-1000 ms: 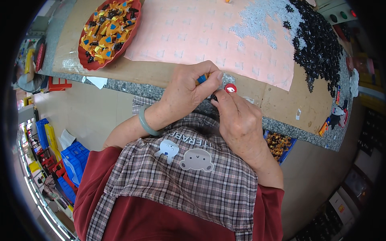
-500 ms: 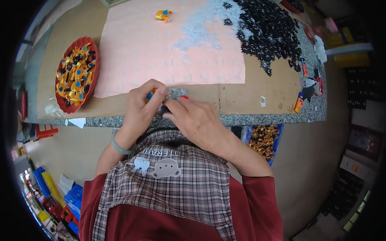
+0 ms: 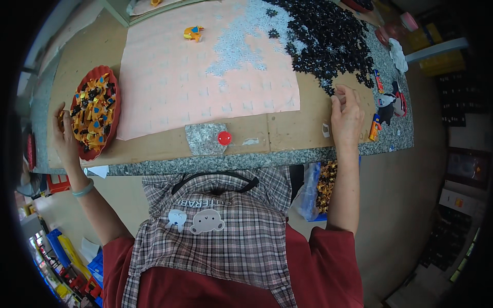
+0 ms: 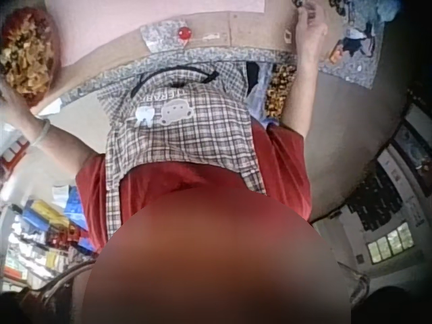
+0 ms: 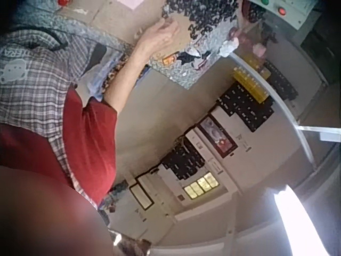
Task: Manually assembling small yellow and blue plastic pieces into black circular bases at a factory workstation.
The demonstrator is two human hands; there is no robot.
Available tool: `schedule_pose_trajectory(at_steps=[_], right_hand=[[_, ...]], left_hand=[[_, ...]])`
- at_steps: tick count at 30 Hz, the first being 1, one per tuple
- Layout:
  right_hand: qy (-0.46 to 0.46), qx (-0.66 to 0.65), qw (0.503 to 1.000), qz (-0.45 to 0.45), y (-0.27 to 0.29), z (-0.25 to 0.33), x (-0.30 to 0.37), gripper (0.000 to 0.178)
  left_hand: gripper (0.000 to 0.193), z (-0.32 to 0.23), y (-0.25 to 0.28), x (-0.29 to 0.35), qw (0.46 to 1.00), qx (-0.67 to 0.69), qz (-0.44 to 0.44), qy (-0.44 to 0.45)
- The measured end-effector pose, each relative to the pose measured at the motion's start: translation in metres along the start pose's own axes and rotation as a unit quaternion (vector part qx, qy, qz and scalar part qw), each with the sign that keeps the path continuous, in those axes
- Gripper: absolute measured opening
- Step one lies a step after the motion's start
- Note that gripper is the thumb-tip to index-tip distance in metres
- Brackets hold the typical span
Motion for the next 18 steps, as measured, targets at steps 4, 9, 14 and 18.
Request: schedule_pose_trajectory(at_steps=[4, 9, 14, 18], right_hand=[[-0.004, 0.017, 1.000, 0.006, -0.014, 0.011, -0.009, 0.029], [0.082, 0.091, 0.992, -0.021, -0.025, 0.012, -0.016, 0.031], [0.066, 0.021, 0.996, 0.052, -0.021, 0.029, -0.013, 0.035], [0.068, -0.080, 0.983, 0.152, -0.016, 0.040, -0.006, 0.036]], left_hand=[[0.036, 0.001, -0.005, -0.005, 0.995, -0.097, 0.003, -0.037], [0.036, -0.031, -0.011, -0.003, 0.983, -0.142, -0.050, -0.103], [0.034, -0.092, -0.034, 0.010, 0.977, -0.109, -0.057, -0.176], [0.032, -0.131, -0.067, 0.017, 0.972, -0.053, 0.003, -0.228]])
Point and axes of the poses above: each hand's wrist, its own x-axis away from the middle knuckle, its own y-axis out of the back of the hand, z = x × y, the point moved 3 cm from there along -x, towards the middle knuckle, and after that the axes turned 7 degrees about -x, right-handed, at the moved point
